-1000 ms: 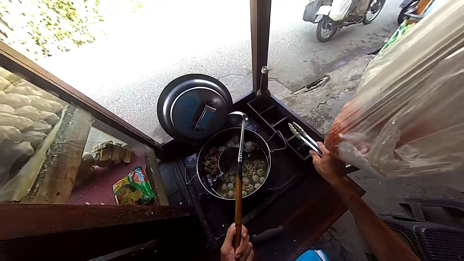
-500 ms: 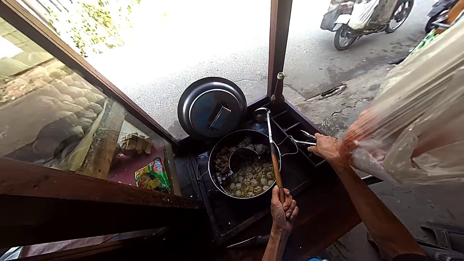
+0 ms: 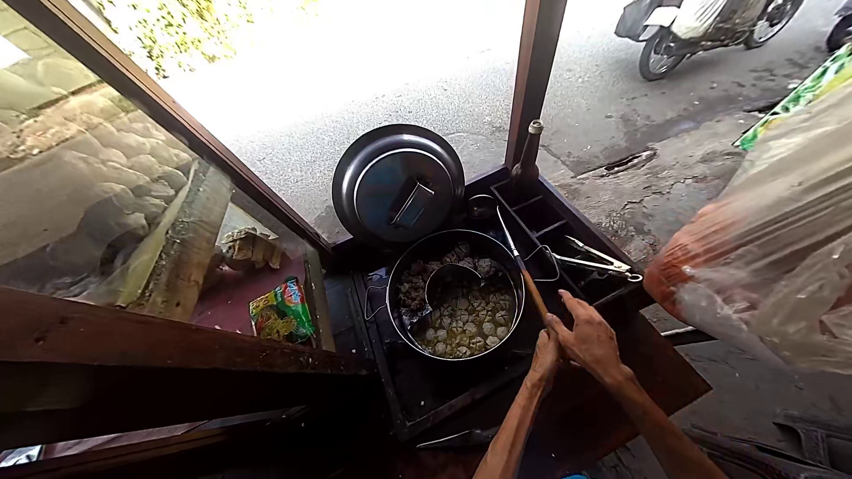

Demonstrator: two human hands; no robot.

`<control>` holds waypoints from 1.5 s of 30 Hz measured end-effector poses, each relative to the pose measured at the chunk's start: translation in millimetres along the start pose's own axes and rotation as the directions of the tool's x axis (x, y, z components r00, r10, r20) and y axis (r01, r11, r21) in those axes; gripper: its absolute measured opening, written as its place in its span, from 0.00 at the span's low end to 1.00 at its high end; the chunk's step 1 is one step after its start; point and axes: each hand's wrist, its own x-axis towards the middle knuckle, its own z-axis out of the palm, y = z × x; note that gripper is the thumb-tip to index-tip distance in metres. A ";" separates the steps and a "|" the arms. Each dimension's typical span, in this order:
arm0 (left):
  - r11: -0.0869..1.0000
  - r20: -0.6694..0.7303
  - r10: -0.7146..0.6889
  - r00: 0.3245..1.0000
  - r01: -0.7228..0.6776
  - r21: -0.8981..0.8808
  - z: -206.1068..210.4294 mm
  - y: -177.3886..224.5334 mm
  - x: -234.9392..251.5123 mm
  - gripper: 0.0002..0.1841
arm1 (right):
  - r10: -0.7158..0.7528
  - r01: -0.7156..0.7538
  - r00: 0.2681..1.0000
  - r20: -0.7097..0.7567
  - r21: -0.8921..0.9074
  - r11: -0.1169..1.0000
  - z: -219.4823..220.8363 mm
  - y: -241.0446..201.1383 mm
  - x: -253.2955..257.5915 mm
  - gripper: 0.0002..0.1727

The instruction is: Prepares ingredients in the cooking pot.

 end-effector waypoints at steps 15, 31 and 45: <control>0.326 -0.287 0.708 0.646 0.062 0.943 -158.6 226.0 -23.6 0.31 | 0.172 -0.189 0.982 0.077 0.464 0.866 50.3 31.5 -21.1 0.38; -0.035 -0.059 0.860 0.508 0.173 0.984 -201.0 317.9 82.2 0.27 | 0.242 -0.196 0.967 -0.076 0.383 0.903 57.2 20.0 0.3 0.22; 0.109 -0.054 0.863 0.503 -0.081 0.991 -154.8 332.0 -61.5 0.26 | 0.217 -0.177 0.976 -0.034 0.463 0.868 32.8 45.1 6.7 0.19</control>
